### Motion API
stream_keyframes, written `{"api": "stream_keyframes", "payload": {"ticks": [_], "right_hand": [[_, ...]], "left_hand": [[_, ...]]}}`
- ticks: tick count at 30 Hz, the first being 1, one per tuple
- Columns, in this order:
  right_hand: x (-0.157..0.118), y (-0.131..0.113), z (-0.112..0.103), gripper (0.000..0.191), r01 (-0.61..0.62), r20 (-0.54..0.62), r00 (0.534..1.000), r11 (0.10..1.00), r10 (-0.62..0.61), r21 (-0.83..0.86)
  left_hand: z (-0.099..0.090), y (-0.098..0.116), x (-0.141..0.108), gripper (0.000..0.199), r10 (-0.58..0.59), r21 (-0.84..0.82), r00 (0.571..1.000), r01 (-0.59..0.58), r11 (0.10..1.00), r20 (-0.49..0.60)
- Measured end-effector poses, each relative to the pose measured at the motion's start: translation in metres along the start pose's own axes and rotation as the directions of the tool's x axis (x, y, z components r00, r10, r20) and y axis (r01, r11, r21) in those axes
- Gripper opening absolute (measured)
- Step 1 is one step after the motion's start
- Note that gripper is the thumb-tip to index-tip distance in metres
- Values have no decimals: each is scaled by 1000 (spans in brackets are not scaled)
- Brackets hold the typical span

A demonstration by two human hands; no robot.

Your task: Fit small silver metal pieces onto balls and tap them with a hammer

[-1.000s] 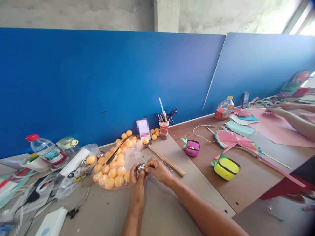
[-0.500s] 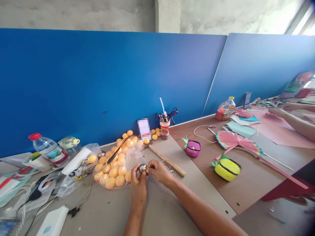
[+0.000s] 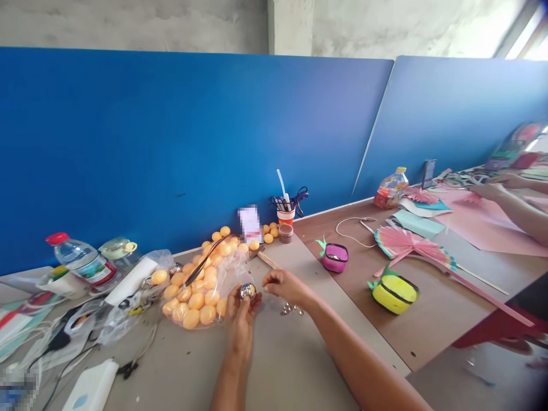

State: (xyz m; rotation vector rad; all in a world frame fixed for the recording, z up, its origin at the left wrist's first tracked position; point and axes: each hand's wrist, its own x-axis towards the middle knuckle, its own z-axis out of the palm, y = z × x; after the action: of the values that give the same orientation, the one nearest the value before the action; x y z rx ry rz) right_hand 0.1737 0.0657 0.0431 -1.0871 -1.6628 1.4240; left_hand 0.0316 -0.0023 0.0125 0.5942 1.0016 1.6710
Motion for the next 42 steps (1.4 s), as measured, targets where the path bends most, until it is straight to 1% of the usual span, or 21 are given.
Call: {"api": "stream_keyframes", "payload": {"ticks": [2, 4, 6, 8, 9, 11, 14, 17, 20, 22, 24, 26, 27, 29, 31, 32, 34, 36, 38, 40, 42], "right_hand": [[-1, -1, -11, 8, 7, 29, 1000, 981, -2, -192], [-3, -2, -18, 14, -16, 32, 999, 919, 31, -395], [-5, -4, -23, 21, -66, -22, 998, 806, 65, -588], [-6, -5, -25, 26, -132, -101, 991, 680, 86, -721], [-7, -5, -25, 28, -160, -130, 987, 630, 95, -760], [-7, -5, -24, 30, -175, -133, 985, 570, 115, -803], [-7, -3, -19, 30, -139, -80, 988, 521, 134, -842], [-6, -3, -13, 27, -127, -68, 988, 466, 142, -876], [-6, -3, -10, 22, -136, -80, 987, 452, 142, -881], [-5, -1, -9, 19, -141, -92, 988, 479, 124, -866], [-4, 1, -8, 18, -118, -116, 992, 569, 39, -814], [-3, 3, -7, 20, -70, -166, 984, 719, -64, -692], [-2, 3, -6, 19, -47, -193, 977, 799, -87, -599], [-1, 2, -3, 16, -34, -209, 977, 924, -50, -381], [0, 1, 0, 11, -40, -175, 984, 988, 13, -148], [1, 1, 2, 8, -33, -150, 988, 999, 27, -37], [2, 1, 5, 3, 0, -107, 994, 989, 16, 150], [2, 1, 8, 11, 31, -61, 998, 958, -14, 286], [1, 0, 10, 19, 22, -1, 1000, 925, -23, 379], [-1, -2, 11, 25, -28, 60, 998, 890, 0, 454], [-3, -4, 11, 26, -91, 123, 992, 866, 35, 492]], "left_hand": [[0, 1, 0, 45, -13, -33, 1000, 12, 999, -8], [-1, 2, 1, 47, -23, -40, 1000, 22, 999, -21], [-2, 3, 2, 49, -25, -23, 999, 24, 999, -42], [-2, 2, 4, 52, -22, -1, 998, 22, 1000, -61], [-3, 2, 5, 53, -20, 6, 998, 20, 1000, -68], [-4, 0, 6, 55, -19, 12, 998, 20, 1000, -68], [-7, -2, 8, 55, -22, 23, 998, 23, 999, -54], [-8, -2, 8, 54, -23, 40, 999, 25, 999, -48], [-6, 0, 6, 54, -19, 72, 998, 23, 997, -53], [-5, 1, 4, 54, -15, 77, 998, 19, 997, -59], [-4, 1, 3, 54, -14, 61, 998, 17, 998, -58], [-4, 1, 3, 52, -18, 43, 999, 20, 999, -51], [-3, 0, 2, 51, -19, 36, 999, 21, 999, -48], [-2, 0, 2, 49, -24, 28, 999, 25, 999, -41], [-1, 1, 1, 48, -32, 26, 999, 33, 999, -34], [-1, 1, 1, 48, -36, 26, 999, 37, 999, -30], [-1, 2, 1, 49, -38, 22, 999, 39, 999, -27], [-1, 2, 1, 50, -41, 12, 999, 41, 999, -18], [-2, 3, 0, 49, -43, 4, 999, 43, 999, -4], [-1, 3, 0, 46, -43, 3, 999, 43, 999, 15], [0, 4, -1, 44, -35, -1, 999, 35, 999, 24]]}}
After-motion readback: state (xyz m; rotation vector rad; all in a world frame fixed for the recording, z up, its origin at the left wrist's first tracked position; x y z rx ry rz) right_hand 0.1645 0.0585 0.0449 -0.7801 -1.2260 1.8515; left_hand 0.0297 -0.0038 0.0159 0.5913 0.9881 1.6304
